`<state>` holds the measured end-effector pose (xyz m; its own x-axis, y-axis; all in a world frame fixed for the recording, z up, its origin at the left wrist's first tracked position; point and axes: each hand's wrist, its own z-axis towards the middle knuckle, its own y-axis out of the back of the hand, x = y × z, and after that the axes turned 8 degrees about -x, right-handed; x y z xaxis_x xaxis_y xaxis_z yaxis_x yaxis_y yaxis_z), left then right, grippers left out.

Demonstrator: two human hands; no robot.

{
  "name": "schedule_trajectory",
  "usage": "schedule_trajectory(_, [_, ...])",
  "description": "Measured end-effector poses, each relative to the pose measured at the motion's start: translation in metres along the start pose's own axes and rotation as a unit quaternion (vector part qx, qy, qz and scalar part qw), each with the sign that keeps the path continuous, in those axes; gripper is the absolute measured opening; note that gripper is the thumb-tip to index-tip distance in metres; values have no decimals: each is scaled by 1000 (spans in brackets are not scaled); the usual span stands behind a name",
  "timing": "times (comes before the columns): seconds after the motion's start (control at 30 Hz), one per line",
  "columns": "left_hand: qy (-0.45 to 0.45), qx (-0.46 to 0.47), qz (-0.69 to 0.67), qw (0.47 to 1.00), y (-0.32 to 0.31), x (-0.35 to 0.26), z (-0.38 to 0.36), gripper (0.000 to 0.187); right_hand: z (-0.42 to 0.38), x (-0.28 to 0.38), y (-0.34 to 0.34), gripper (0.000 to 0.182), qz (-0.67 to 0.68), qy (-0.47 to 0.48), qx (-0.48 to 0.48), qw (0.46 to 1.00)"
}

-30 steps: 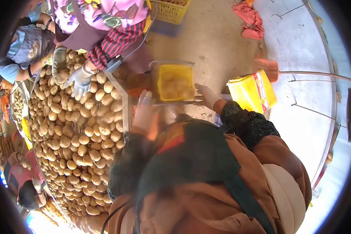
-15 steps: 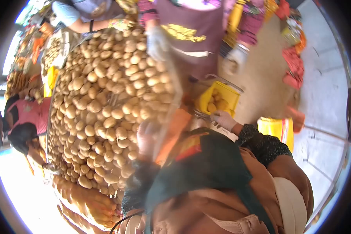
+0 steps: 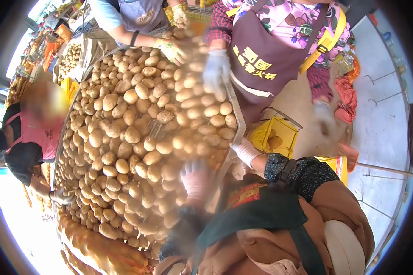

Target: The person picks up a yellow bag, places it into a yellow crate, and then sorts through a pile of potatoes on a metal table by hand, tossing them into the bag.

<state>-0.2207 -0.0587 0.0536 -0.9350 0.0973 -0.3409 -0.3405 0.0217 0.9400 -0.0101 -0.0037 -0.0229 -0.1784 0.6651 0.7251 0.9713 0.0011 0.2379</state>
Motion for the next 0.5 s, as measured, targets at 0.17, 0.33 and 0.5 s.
schedule_trajectory(0.17, [-48,-100,-4,994,3,-1,-11,39,-28,4,-3,44,74,-21,12,997])
schedule_trajectory(0.33, [-124,-25,79,989,22,-4,-42,44,-43,-22,12,33,152,-21,146,977])
schedule_trajectory(0.5, [-211,4,211,954,-10,40,-47,57,-60,-69,90,21,-96,213,151,960])
